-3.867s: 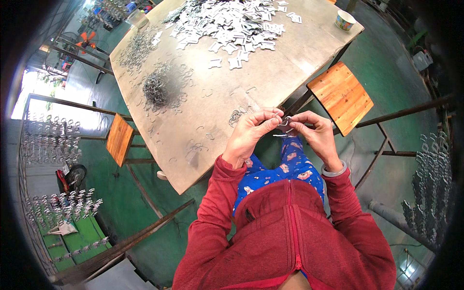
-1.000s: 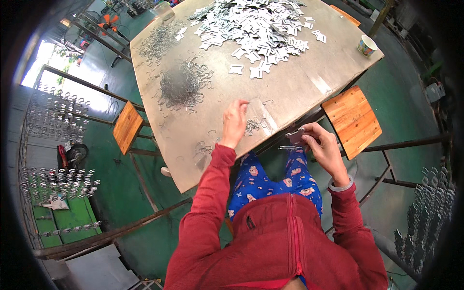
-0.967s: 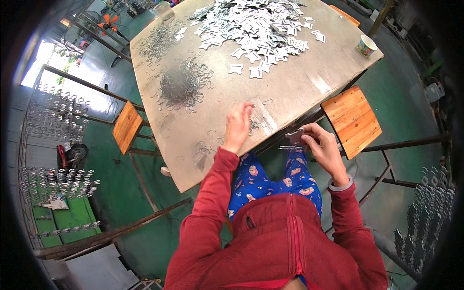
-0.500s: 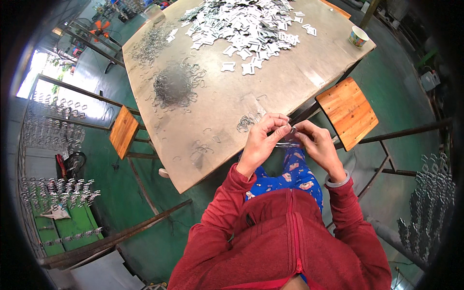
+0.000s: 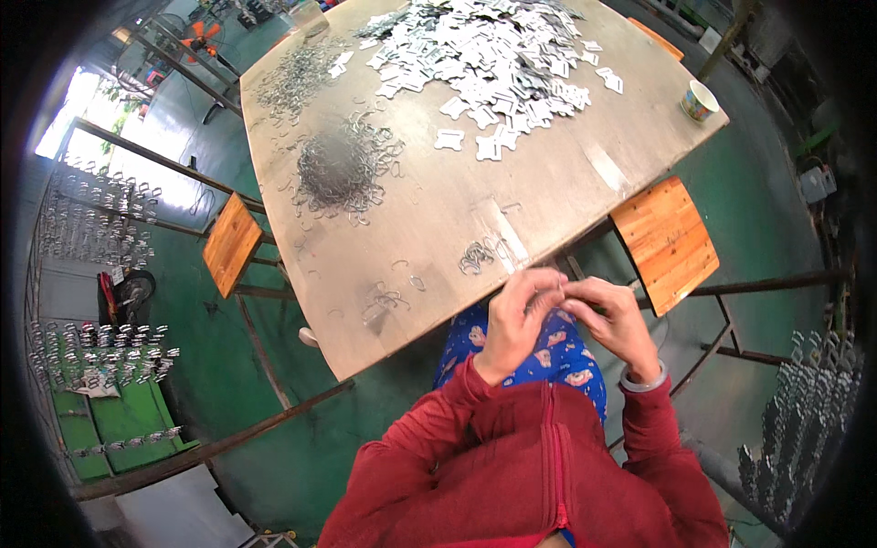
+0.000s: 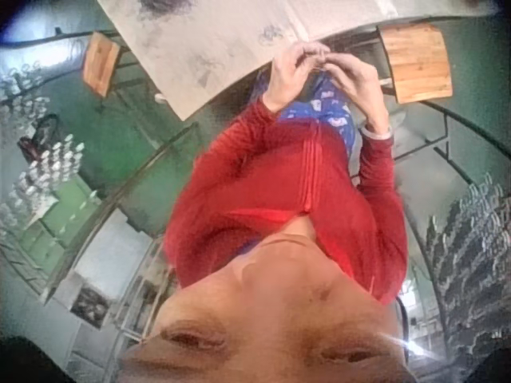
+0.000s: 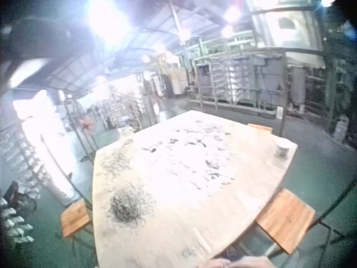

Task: The person prepares metal parts for hanging by threading a wire loop through a hole in each metal bracket and twisting the wire to secure it. They then hang the assembled brackets onto a large metal rack.

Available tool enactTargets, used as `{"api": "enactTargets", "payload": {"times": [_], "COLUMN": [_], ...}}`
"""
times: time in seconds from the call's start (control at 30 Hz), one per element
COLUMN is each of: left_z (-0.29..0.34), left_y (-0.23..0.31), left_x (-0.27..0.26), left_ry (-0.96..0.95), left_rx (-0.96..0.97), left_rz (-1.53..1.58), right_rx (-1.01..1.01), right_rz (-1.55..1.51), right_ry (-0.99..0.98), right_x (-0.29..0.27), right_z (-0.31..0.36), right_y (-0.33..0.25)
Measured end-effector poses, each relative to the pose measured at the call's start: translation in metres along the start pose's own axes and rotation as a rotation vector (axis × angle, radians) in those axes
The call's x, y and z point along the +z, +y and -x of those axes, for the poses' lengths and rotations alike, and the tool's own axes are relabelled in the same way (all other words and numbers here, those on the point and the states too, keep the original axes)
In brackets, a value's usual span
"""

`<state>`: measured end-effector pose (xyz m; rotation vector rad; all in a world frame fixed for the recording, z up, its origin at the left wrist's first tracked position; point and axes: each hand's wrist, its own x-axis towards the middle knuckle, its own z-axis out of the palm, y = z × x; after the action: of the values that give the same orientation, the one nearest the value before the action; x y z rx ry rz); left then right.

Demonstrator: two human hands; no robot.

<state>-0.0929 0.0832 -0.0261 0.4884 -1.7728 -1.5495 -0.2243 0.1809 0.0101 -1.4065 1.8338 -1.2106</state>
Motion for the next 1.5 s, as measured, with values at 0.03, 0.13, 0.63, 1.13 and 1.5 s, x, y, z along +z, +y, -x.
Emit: {"api": "enactTargets", "payload": {"times": [0.03, 0.13, 0.63, 1.13, 1.5], "left_z": [0.0, 0.006, 0.02, 0.017, 0.018], "left_y": [0.001, 0.001, 0.018, -0.008, -0.005], "left_x": [-0.001, -0.01, 0.005, 0.007, 0.002], "left_ry": [0.01, 0.011, 0.031, 0.018, -0.072], "left_rx": [0.051, 0.135, 0.075, 0.014, -0.059], "left_rz": [-0.017, -0.035, -0.07, -0.079, -0.093], "right_rx": [0.012, 0.182, -0.017, 0.305, 0.172], "right_rz": [-0.024, -0.152, 0.33, -0.679, -0.409], "right_ry": [-0.001, 0.039, 0.247, 0.147, 0.285], "right_x": [-0.009, -0.021, 0.061, 0.012, 0.012], "right_z": [-0.006, -0.041, -0.229, -0.041, -0.017], "right_y": [0.006, 0.017, 0.119, 0.028, -0.017]}}
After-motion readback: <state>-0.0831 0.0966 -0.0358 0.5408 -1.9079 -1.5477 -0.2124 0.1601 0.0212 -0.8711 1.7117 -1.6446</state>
